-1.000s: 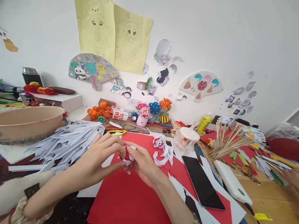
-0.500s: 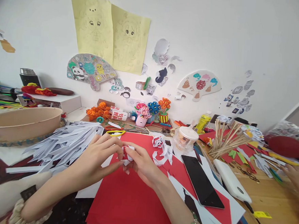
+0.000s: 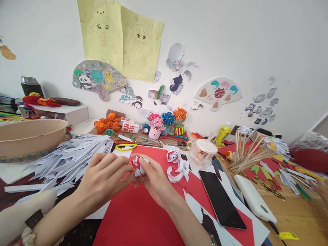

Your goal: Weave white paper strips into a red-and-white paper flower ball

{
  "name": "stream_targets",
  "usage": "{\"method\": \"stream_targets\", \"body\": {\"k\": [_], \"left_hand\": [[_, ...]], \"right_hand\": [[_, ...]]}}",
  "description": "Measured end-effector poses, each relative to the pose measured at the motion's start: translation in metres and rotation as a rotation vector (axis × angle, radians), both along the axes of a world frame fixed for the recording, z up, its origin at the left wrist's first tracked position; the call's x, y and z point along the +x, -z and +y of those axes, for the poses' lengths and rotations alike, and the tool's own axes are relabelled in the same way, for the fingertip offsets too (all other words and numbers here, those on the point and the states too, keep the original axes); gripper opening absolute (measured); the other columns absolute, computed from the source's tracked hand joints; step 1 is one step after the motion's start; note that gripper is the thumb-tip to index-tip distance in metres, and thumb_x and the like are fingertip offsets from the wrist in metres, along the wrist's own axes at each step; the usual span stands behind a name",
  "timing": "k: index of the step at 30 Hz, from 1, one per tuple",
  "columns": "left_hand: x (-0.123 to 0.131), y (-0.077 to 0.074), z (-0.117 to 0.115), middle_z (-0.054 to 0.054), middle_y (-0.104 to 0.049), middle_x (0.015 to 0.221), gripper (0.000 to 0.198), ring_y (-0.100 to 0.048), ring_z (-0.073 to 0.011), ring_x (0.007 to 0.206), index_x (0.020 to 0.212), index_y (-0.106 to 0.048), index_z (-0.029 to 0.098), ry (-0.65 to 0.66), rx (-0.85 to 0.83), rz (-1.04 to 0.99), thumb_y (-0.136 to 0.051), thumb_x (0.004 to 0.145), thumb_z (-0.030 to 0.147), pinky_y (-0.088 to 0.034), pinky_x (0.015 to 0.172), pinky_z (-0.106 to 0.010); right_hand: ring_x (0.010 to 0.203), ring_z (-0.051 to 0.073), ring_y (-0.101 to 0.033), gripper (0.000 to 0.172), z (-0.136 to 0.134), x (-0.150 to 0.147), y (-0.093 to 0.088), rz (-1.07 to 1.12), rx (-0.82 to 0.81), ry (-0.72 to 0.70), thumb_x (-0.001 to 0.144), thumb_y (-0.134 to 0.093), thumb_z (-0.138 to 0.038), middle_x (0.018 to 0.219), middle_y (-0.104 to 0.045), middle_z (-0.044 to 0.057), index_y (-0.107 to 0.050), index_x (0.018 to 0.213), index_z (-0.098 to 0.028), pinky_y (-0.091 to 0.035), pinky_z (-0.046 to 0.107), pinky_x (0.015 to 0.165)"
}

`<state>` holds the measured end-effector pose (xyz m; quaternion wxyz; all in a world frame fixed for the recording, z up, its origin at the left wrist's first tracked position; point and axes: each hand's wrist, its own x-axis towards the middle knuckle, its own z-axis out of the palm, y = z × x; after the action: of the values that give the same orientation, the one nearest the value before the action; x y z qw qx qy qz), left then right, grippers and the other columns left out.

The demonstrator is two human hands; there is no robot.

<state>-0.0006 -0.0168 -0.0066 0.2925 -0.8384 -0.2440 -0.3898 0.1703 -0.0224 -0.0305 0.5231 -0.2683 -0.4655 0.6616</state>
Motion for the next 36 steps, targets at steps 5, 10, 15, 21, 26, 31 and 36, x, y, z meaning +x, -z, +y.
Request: {"method": "stream_targets", "body": {"k": [5,10,15,21,26,31,36], "left_hand": [[-0.003,0.004,-0.006,-0.005,-0.072,0.087,0.027,-0.056,-0.0173,0.073,0.092,-0.065,0.017,0.059,0.221,0.079,-0.045,0.093,-0.001,-0.033,0.068,-0.035],[-0.002,0.010,-0.005,-0.006,-0.074,0.090,0.027,-0.056,-0.0181,0.076,0.102,-0.066,0.014,0.088,0.194,0.087,-0.044,0.094,0.000,-0.035,0.070,-0.036],[0.001,0.008,-0.003,-0.006,-0.070,0.082,0.019,-0.051,-0.0192,0.069,0.096,-0.065,0.014,0.119,-0.012,0.072,-0.050,0.089,0.005,-0.032,0.066,-0.037],[-0.002,0.000,-0.008,-0.004,-0.069,0.077,0.015,-0.047,-0.0176,0.064,0.097,-0.065,0.015,0.151,0.019,-0.127,-0.059,0.086,0.007,-0.031,0.062,-0.035],[0.000,0.003,-0.004,-0.002,-0.071,0.079,0.025,-0.048,-0.0164,0.064,0.112,-0.067,0.014,0.111,0.096,-0.118,-0.059,0.089,0.007,-0.032,0.063,-0.033],[0.000,0.010,0.000,-0.003,-0.070,0.083,0.031,-0.050,-0.0162,0.069,0.118,-0.066,0.012,0.106,0.141,-0.015,-0.060,0.088,0.004,-0.032,0.066,-0.034],[-0.001,0.010,-0.001,-0.005,-0.068,0.082,0.023,-0.047,-0.0179,0.070,0.107,-0.068,0.013,0.137,0.096,0.013,-0.055,0.090,0.005,-0.031,0.065,-0.035]], "right_hand": [[0.065,0.013,-0.053,0.031,-0.002,-0.002,-0.003,0.059,-0.033,0.041,0.086,-0.072,-0.049,0.073,-0.061,-0.001,-0.069,0.088,-0.019,-0.045,0.026,0.062],[0.060,0.010,-0.052,0.033,-0.001,0.000,-0.005,0.117,-0.031,0.052,0.087,-0.072,-0.046,0.069,-0.061,-0.002,-0.065,0.074,-0.017,-0.044,0.023,0.059],[0.060,0.010,-0.052,0.027,-0.001,0.001,-0.006,0.134,-0.036,0.054,0.088,-0.072,-0.045,0.070,-0.062,-0.001,-0.072,0.092,-0.018,-0.044,0.023,0.057],[0.064,0.012,-0.056,0.038,-0.003,0.004,-0.008,0.182,-0.017,0.039,0.090,-0.070,-0.046,0.071,-0.063,-0.001,-0.071,0.119,-0.022,-0.043,0.022,0.056],[0.064,0.011,-0.055,0.038,-0.003,0.005,-0.008,0.181,-0.003,0.026,0.091,-0.068,-0.045,0.073,-0.062,-0.001,-0.070,0.121,-0.022,-0.044,0.022,0.057],[0.062,0.011,-0.053,0.036,-0.004,0.006,-0.005,0.180,0.012,0.014,0.096,-0.062,-0.043,0.070,-0.060,-0.002,-0.068,0.126,-0.024,-0.045,0.023,0.058],[0.063,0.011,-0.052,0.037,-0.005,0.006,-0.005,0.174,0.027,0.006,0.098,-0.060,-0.042,0.071,-0.060,-0.001,-0.066,0.129,-0.024,-0.044,0.023,0.059]]}}
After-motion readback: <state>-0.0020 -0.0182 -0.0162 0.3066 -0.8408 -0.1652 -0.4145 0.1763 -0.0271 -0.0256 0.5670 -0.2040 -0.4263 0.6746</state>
